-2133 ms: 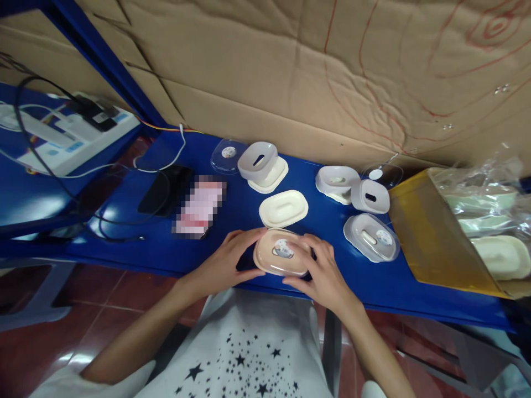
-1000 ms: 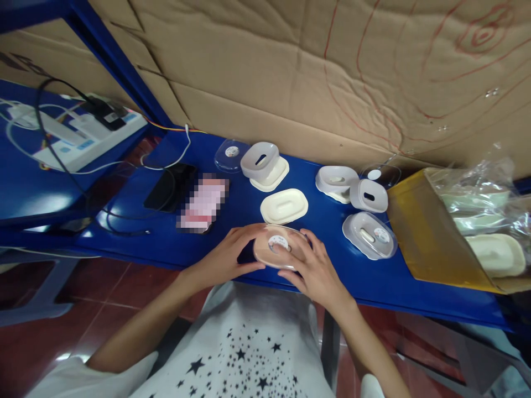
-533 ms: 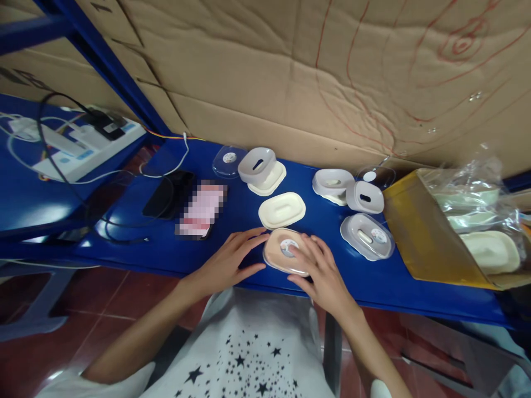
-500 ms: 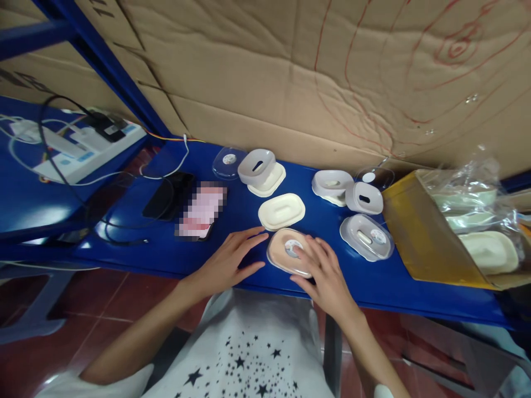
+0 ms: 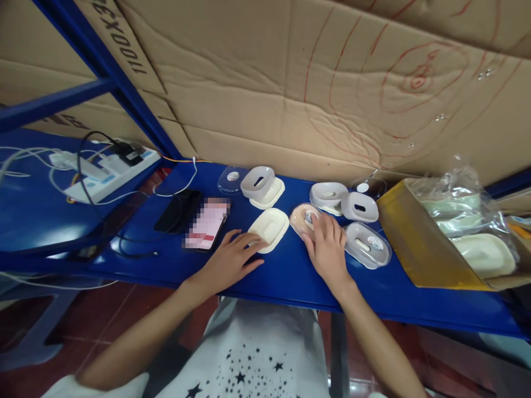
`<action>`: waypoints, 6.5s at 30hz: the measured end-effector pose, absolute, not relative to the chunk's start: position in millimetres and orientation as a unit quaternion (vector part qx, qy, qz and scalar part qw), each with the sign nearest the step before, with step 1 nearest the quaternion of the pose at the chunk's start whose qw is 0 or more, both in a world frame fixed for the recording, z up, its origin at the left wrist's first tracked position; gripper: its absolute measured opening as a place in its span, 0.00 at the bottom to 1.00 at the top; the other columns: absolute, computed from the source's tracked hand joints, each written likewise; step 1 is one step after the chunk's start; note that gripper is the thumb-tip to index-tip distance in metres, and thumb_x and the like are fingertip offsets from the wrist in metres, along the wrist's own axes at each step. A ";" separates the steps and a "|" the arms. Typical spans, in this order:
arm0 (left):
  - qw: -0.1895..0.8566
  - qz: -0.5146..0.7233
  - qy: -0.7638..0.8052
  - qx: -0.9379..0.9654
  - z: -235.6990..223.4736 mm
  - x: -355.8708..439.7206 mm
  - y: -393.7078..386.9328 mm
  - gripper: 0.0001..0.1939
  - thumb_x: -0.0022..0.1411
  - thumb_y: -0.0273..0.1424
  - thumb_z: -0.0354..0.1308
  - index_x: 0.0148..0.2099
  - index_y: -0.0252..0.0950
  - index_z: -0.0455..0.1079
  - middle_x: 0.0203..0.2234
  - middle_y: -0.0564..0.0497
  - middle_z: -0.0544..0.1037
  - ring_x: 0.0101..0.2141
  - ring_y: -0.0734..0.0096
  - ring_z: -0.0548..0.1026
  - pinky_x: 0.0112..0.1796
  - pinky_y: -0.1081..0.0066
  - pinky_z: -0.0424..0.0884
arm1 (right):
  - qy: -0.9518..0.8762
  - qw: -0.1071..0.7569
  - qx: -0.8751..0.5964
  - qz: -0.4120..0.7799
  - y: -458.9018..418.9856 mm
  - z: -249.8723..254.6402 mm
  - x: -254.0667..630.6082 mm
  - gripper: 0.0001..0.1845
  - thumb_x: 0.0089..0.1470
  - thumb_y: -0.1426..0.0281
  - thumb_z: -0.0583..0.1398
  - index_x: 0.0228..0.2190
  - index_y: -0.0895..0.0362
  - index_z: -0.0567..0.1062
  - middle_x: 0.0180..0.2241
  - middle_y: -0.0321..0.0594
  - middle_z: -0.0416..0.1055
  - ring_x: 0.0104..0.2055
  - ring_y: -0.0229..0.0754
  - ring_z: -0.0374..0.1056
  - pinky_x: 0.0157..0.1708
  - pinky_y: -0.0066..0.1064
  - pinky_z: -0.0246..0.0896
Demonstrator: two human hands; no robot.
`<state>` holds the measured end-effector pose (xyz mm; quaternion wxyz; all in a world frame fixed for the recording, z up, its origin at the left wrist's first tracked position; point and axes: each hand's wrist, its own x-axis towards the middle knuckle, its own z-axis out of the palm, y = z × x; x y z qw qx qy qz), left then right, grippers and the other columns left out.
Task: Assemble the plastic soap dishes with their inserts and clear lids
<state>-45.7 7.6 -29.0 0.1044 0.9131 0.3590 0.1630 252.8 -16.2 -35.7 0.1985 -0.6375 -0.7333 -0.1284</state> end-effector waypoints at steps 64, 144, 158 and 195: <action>0.043 0.257 0.402 0.878 -29.3 -35.1 -35.2 0.27 0.79 0.47 0.55 0.72 0.40 0.65 0.76 0.35 0.57 0.75 0.41 0.55 0.72 0.40 0.45 | -0.851 0.263 -0.437 0.127 -79.3 -8.2 231.8 0.31 0.73 0.74 0.54 0.73 0.48 0.62 0.68 0.48 0.69 0.67 0.51 0.71 0.62 0.50 0.75; 0.251 0.194 0.199 0.927 -13.1 -38.9 71.5 0.37 0.57 0.22 0.62 0.68 0.43 0.63 0.75 0.40 0.61 0.75 0.48 0.58 0.70 0.42 0.62 | -0.824 0.235 -0.513 0.053 -50.0 -38.5 239.2 0.45 0.73 0.62 0.59 0.78 0.41 0.42 0.79 0.51 0.46 0.79 0.64 0.48 0.71 0.67 0.58; 0.235 0.202 0.220 0.925 -25.9 -37.9 65.7 0.32 0.70 0.36 0.67 0.72 0.42 0.64 0.78 0.36 0.53 0.77 0.44 0.53 0.72 0.41 0.59 | -0.836 0.265 -0.480 0.007 -43.5 -44.1 238.3 0.41 0.71 0.69 0.62 0.77 0.40 0.53 0.73 0.47 0.64 0.73 0.58 0.64 0.67 0.57 0.70; 0.072 0.134 0.333 0.931 -21.2 -19.1 70.6 0.35 0.71 0.47 0.65 0.75 0.46 0.66 0.69 0.32 0.64 0.66 0.35 0.69 0.59 0.42 0.73 | -0.804 0.279 -0.523 -0.036 -49.5 -26.7 254.5 0.43 0.71 0.66 0.62 0.77 0.45 0.51 0.70 0.50 0.67 0.72 0.56 0.66 0.69 0.56 0.66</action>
